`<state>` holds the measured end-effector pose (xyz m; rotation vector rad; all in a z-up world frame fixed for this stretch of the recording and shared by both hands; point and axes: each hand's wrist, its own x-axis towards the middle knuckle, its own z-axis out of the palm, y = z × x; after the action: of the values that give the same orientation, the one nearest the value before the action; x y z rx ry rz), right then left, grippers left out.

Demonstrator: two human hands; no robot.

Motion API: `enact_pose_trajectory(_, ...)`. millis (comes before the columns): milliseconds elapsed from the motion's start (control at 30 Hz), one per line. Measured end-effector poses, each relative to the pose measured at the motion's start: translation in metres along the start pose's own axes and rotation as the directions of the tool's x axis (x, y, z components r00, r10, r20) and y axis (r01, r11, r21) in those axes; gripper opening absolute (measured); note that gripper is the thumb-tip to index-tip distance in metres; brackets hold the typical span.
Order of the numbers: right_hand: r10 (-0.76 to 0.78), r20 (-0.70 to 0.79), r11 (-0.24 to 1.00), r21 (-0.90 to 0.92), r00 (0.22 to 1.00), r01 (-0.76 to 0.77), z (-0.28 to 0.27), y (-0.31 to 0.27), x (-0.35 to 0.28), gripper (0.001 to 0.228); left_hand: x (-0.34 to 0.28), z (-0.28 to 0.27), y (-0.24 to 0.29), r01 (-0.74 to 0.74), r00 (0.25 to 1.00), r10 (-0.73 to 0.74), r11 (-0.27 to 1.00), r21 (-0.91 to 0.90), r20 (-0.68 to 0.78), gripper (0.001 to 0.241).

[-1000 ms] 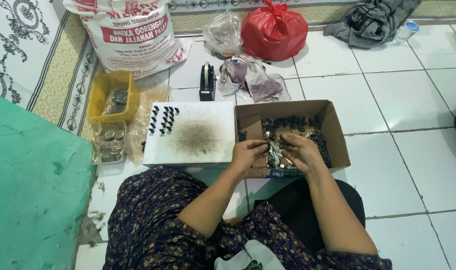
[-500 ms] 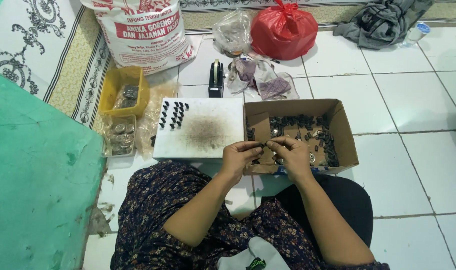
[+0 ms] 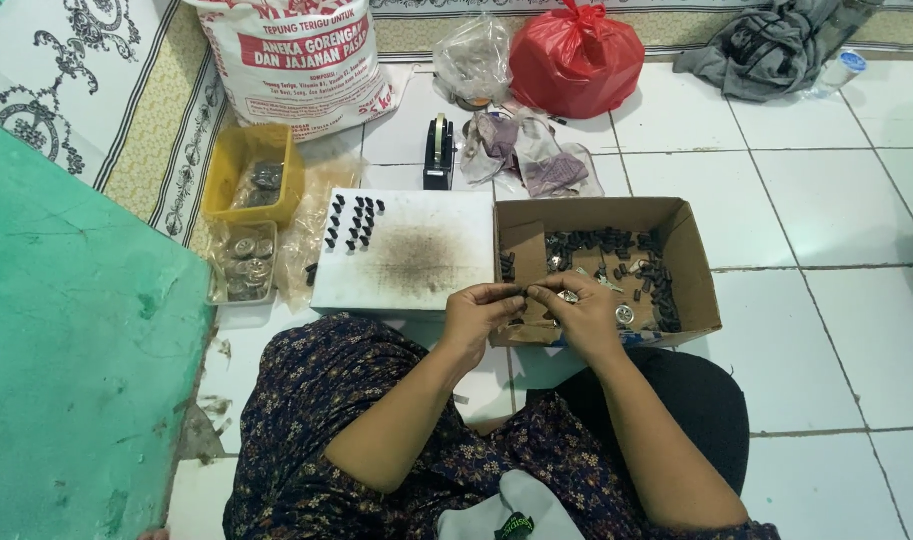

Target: Assembling small metal components by inserting pins into a template and sorting parts in a box.

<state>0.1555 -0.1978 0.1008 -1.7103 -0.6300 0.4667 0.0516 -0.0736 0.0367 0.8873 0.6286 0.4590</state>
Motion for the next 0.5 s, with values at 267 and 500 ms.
enact_pose_trajectory(267, 0.024, 0.117, 0.999, -0.05, 0.993, -0.018, 0.01, 0.006, 0.006, 0.011, -0.009, -0.013, 0.005, 0.04, 0.998, -0.038, 0.999, 0.035, -0.041, 0.033)
enact_pose_trajectory(500, 0.241, 0.318, 0.968, -0.011, 0.917, -0.251, 0.03, -0.019, 0.01, 0.011, -0.018, -0.036, 0.018, 0.064, 0.996, -0.061, 0.997, 0.05, -0.063, 0.033)
